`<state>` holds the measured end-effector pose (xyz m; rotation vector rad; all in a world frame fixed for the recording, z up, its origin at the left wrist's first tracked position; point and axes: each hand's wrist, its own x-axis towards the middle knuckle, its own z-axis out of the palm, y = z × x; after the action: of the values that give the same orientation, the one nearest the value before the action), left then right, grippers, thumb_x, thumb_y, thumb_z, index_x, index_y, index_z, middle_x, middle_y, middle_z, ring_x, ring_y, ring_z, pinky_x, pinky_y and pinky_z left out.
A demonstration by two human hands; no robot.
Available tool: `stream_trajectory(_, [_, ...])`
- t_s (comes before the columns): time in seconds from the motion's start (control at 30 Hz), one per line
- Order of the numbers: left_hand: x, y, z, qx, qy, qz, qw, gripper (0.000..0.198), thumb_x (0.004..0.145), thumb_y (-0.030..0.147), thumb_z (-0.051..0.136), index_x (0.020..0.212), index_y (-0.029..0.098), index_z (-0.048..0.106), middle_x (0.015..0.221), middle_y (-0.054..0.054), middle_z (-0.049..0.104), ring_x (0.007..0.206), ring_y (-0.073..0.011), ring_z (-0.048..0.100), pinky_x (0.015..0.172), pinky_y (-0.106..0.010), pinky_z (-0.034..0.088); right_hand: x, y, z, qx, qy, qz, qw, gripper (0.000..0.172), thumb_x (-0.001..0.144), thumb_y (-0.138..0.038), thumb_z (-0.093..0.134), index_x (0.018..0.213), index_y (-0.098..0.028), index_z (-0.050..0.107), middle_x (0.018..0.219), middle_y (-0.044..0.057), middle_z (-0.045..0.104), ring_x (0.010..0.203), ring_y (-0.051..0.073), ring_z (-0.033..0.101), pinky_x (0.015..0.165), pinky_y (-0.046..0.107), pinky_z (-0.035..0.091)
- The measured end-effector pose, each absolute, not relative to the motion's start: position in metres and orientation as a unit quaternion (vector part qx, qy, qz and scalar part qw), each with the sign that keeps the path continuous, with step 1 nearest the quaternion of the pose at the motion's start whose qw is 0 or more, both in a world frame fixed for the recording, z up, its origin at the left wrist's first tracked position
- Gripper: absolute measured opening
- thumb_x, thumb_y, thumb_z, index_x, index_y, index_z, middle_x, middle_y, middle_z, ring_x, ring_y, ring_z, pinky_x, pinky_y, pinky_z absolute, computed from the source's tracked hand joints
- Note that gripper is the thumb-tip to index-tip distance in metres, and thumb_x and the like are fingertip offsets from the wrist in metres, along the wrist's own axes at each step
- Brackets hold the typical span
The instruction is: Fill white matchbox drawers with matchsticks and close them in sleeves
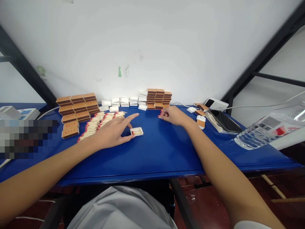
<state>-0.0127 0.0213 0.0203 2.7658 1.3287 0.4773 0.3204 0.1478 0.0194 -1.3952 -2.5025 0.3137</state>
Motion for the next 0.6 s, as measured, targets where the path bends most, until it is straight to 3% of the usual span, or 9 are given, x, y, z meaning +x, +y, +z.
stream_trajectory(0.23, [-0.012, 0.020, 0.022, 0.891, 0.431, 0.143, 0.018, 0.082, 0.104, 0.042, 0.062, 0.173, 0.025, 0.021, 0.116, -0.010, 0.075, 0.116, -0.0334, 0.068, 0.101, -0.048, 0.054, 0.317, 0.143, 0.020, -0.483, -0.854, 0.138, 0.138, 0.025, 0.090, -0.040, 0.065, 0.078, -0.019, 0.070, 0.072, 0.005, 0.069, 0.065, 0.019, 0.057, 0.064, 0.033, 0.041])
stream_trajectory(0.33, [-0.011, 0.020, 0.023, 0.890, 0.432, 0.145, 0.015, 0.082, 0.104, 0.042, 0.062, 0.173, 0.025, 0.021, 0.115, -0.010, 0.075, 0.116, -0.0334, 0.068, 0.100, -0.047, 0.054, 0.307, 0.132, 0.027, -0.458, -0.853, 0.173, 0.184, 0.032, 0.092, -0.048, 0.067, 0.083, -0.019, 0.073, 0.072, 0.004, 0.066, 0.066, 0.018, 0.055, 0.065, 0.033, 0.041])
stream_trajectory(0.47, [-0.012, 0.020, 0.023, 0.891, 0.427, 0.154, 0.012, 0.083, 0.103, 0.041, 0.063, 0.173, 0.026, 0.021, 0.113, -0.009, 0.076, 0.116, -0.0327, 0.069, 0.099, -0.045, 0.054, 0.276, 0.106, 0.035, -0.391, -0.830, 0.296, 0.267, 0.041, 0.092, -0.060, 0.072, 0.094, -0.019, 0.076, 0.073, 0.001, 0.062, 0.065, 0.015, 0.051, 0.063, 0.032, 0.041])
stream_trajectory(0.6, [-0.013, 0.020, 0.023, 0.895, 0.416, 0.160, 0.016, 0.083, 0.102, 0.039, 0.064, 0.172, 0.025, 0.020, 0.114, -0.008, 0.077, 0.115, -0.0316, 0.069, 0.100, -0.044, 0.053, 0.242, 0.085, 0.028, -0.325, -0.813, 0.389, 0.287, 0.043, 0.090, -0.061, 0.077, 0.094, -0.018, 0.076, 0.075, 0.000, 0.062, 0.066, 0.014, 0.050, 0.064, 0.031, 0.042])
